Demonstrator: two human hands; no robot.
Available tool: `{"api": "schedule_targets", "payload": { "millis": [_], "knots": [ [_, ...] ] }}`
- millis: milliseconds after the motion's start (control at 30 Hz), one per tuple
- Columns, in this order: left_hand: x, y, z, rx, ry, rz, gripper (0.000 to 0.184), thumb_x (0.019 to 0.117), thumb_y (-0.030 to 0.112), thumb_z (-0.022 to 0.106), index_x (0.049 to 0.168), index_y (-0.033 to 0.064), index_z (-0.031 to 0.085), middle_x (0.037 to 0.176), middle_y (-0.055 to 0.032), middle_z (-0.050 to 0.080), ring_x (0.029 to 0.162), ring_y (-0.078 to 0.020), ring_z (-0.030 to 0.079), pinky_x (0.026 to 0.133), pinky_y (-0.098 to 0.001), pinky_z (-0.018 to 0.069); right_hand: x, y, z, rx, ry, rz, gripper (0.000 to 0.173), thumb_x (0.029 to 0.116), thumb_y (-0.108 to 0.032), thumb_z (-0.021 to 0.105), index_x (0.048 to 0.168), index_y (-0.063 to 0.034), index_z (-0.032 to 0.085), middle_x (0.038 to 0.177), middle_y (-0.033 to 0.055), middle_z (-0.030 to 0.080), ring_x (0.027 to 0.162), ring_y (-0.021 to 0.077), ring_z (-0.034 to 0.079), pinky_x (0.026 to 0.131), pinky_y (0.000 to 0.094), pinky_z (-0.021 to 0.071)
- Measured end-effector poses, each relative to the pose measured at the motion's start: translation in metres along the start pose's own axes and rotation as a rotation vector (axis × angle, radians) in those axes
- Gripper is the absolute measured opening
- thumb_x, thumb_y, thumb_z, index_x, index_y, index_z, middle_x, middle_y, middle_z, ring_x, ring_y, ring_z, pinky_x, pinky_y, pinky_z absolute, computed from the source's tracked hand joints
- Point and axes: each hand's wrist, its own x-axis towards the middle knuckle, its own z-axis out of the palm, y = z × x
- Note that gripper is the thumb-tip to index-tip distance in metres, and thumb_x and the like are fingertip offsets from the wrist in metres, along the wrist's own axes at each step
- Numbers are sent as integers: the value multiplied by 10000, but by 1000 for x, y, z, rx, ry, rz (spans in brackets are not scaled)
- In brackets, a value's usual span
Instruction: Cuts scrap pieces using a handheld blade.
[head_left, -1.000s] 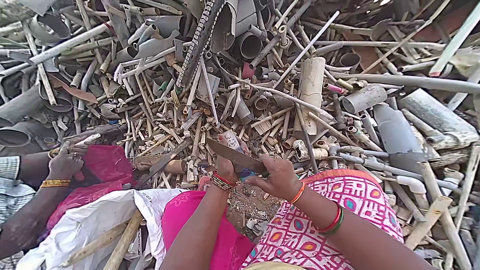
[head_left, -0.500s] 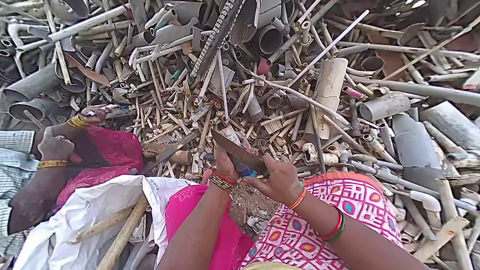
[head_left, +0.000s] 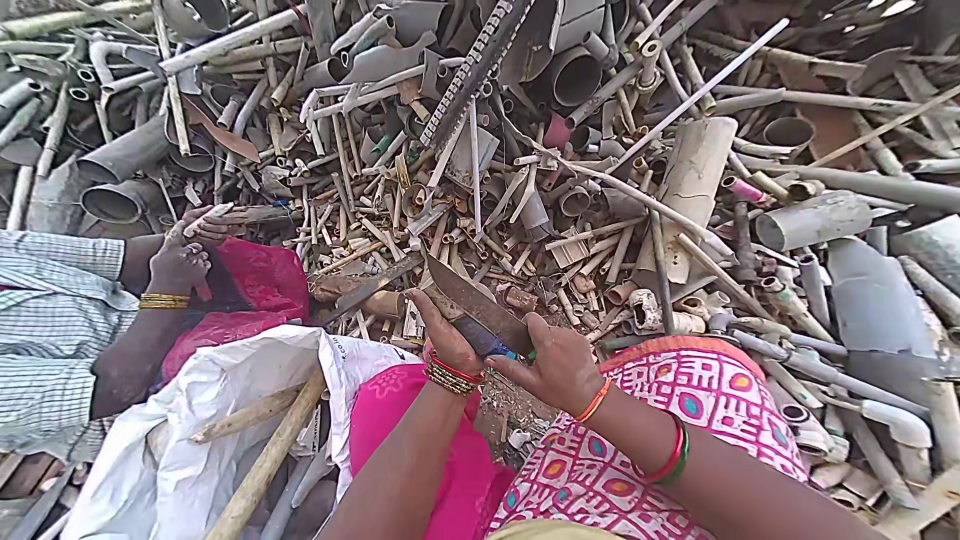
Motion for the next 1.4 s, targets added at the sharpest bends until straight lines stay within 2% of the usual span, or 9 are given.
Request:
{"api": "schedule_targets", "payload": {
  "millis": [167, 333, 500, 700, 800, 900, 1167, 1233, 1400],
  "knots": [
    [0, 4, -18, 11, -168, -89, 682, 790, 840, 536, 864, 185, 714, 707, 32, 680, 637, -77, 668, 610, -250, 575, 4, -7, -2, -29, -71, -70, 704, 922, -617, 583, 979, 80, 666, 673, 194, 659, 643, 410, 703, 537, 538, 513],
    [-7, -4, -36, 156, -46, -146, 702, 947, 789, 303, 935, 204, 691, 748, 43, 701, 670, -34, 674, 626, -207, 561, 7, -13, -2, -97, -140, -101, 553, 977, -503, 574, 951, 42, 661, 689, 186, 663, 654, 399, 708, 538, 518, 513],
    [3, -5, -23, 71, -75, -153, 772, 954, 794, 198, 902, 197, 685, 733, 29, 685, 658, -65, 667, 618, -239, 564, 8, 6, 3, -94, 231, -293, 606, 905, -587, 571, 837, 7, 664, 580, 115, 602, 482, 289, 632, 399, 415, 445],
    [14, 2, 19, 112, 226, -171, 614, 1079, 571, 89, 1027, 202, 576, 788, 32, 680, 692, -68, 692, 592, -277, 600, 11, 23, -17, 292, -90, 34, 738, 863, -614, 665, 1109, 81, 623, 804, 161, 668, 741, 310, 674, 647, 498, 524],
    [19, -1, 20, 90, 236, -229, 703, 1062, 611, 68, 932, 159, 591, 683, 3, 666, 557, -91, 665, 498, -257, 578, 13, 26, -21, 569, -266, 191, 779, 856, -556, 713, 1292, 64, 534, 1000, 121, 665, 892, 164, 650, 793, 362, 532],
    [27, -10, 11, -30, 225, -205, 813, 985, 731, 9, 890, 139, 557, 618, -12, 620, 518, -122, 639, 489, -285, 567, 14, 24, -23, 936, -363, 394, 614, 913, -387, 725, 1312, 3, 468, 950, -1, 584, 705, 1, 597, 634, 172, 531],
    [22, -16, 1, -163, 81, -290, 734, 1011, 647, 111, 866, 164, 643, 875, -68, 731, 857, -229, 728, 729, -405, 607, 30, 45, -36, 1260, -270, 505, 164, 959, -18, 641, 1107, -41, 575, 773, -37, 640, 523, 6, 563, 513, 152, 514],
    [17, -19, -5, -247, 2, -261, 615, 1008, 608, 320, 798, 159, 685, 830, -46, 717, 850, -211, 720, 782, -389, 604, 36, 56, -39, 1256, -288, 481, 189, 957, -49, 646, 1126, -57, 561, 759, -50, 617, 520, 1, 553, 514, 148, 513],
    [18, -20, -10, -303, 27, -220, 633, 1009, 587, 276, 756, 168, 677, 830, -40, 722, 845, -214, 725, 753, -396, 609, 39, 56, -21, 1175, -441, 430, 543, 868, -99, 768, 1325, -61, 477, 910, -12, 599, 564, 17, 554, 522, 164, 512]
  ]
}}
